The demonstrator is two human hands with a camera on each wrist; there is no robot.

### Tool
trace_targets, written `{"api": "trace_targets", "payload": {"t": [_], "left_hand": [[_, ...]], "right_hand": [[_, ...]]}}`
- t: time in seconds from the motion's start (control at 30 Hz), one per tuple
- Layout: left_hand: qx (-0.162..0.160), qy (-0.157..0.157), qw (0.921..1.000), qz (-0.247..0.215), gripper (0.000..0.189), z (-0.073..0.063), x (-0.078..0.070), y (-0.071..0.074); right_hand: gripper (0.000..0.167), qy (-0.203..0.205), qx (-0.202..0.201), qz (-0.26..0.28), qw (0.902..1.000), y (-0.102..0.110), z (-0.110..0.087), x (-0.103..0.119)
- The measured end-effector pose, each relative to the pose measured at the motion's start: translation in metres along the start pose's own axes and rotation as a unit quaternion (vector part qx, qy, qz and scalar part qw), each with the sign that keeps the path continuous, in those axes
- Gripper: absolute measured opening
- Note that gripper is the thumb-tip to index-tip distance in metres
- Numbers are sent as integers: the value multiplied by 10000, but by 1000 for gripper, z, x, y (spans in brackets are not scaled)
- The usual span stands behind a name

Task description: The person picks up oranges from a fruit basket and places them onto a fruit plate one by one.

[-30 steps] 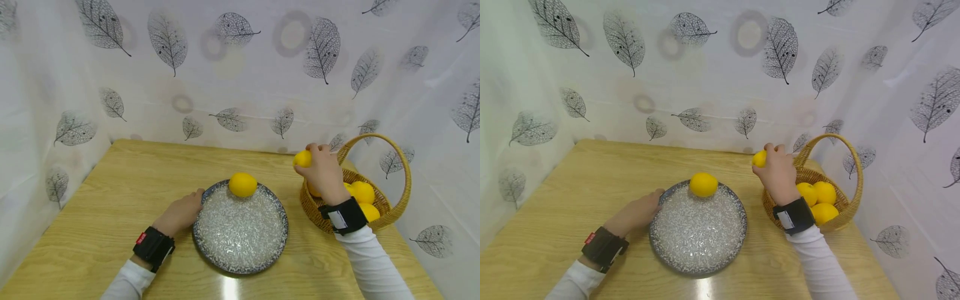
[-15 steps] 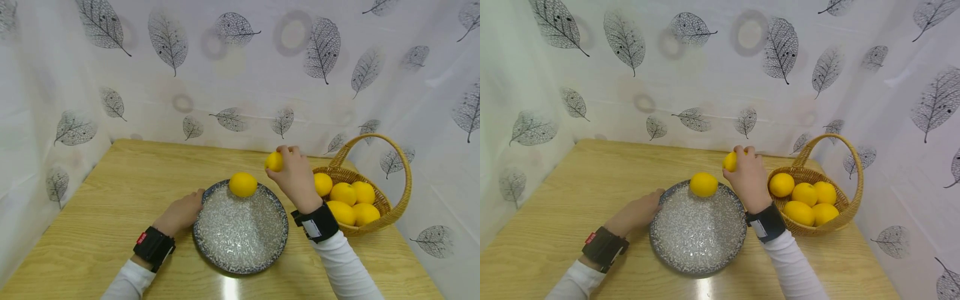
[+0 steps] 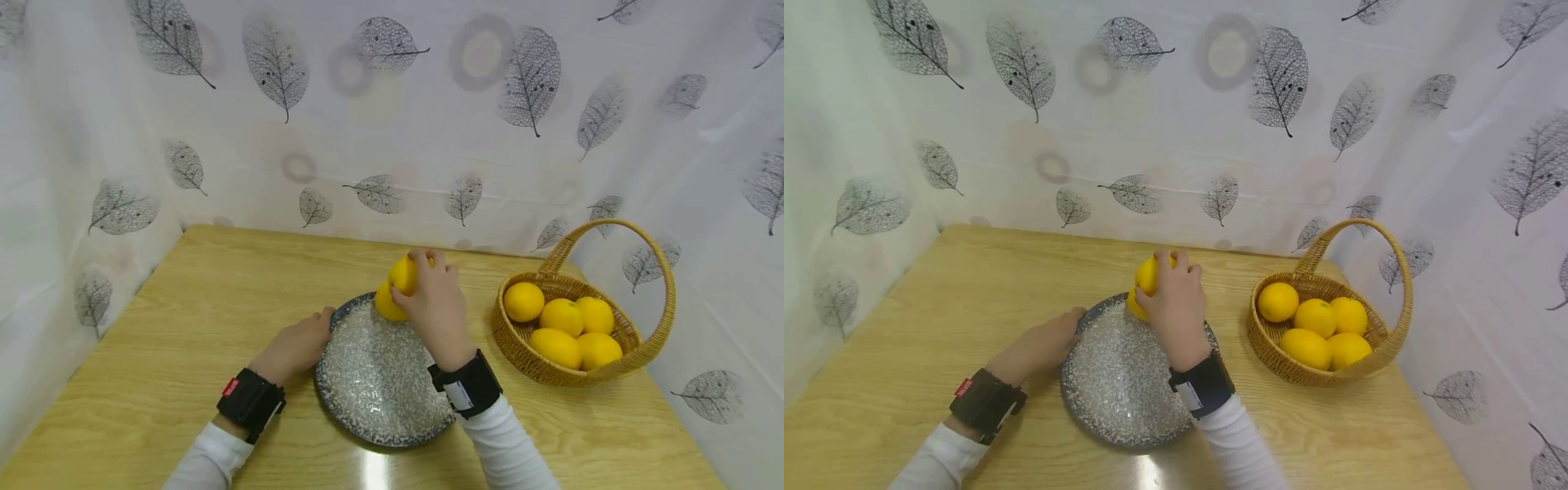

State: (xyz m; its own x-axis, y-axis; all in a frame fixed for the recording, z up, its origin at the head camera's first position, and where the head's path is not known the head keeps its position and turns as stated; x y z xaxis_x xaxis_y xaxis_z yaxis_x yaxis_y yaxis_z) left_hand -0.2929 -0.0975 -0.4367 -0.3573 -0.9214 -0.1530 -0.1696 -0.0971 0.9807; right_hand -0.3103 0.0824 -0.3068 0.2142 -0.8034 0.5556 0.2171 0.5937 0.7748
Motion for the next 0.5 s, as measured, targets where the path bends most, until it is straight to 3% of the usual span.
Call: {"api": "trace_targets", "payload": {"t": [0.13,0.5], "left_hand": [[20,-19,10000,-9,50,0,0,1],[-33,1,10000,-31,50,0,0,1]], "right_hand": [[60,-21,-58,106,9999,-12,-6,2],[60,607,-294,260,9974,-33,-17,18]]}}
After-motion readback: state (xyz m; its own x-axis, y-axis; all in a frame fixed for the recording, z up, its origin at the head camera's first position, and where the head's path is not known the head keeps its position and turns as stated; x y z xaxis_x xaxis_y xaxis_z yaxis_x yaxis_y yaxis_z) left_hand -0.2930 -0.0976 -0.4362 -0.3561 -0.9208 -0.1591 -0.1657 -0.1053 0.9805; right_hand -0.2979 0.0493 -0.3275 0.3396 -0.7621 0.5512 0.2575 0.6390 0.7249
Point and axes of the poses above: each hand's wrist, its own z-axis towards the middle knuckle, its own y-axis out of the back of the hand, x = y × z, the point moved 10 cm from there along z, towards the middle knuckle, and after that the axes turned 14 degrees about z, right-handed, at the moved point
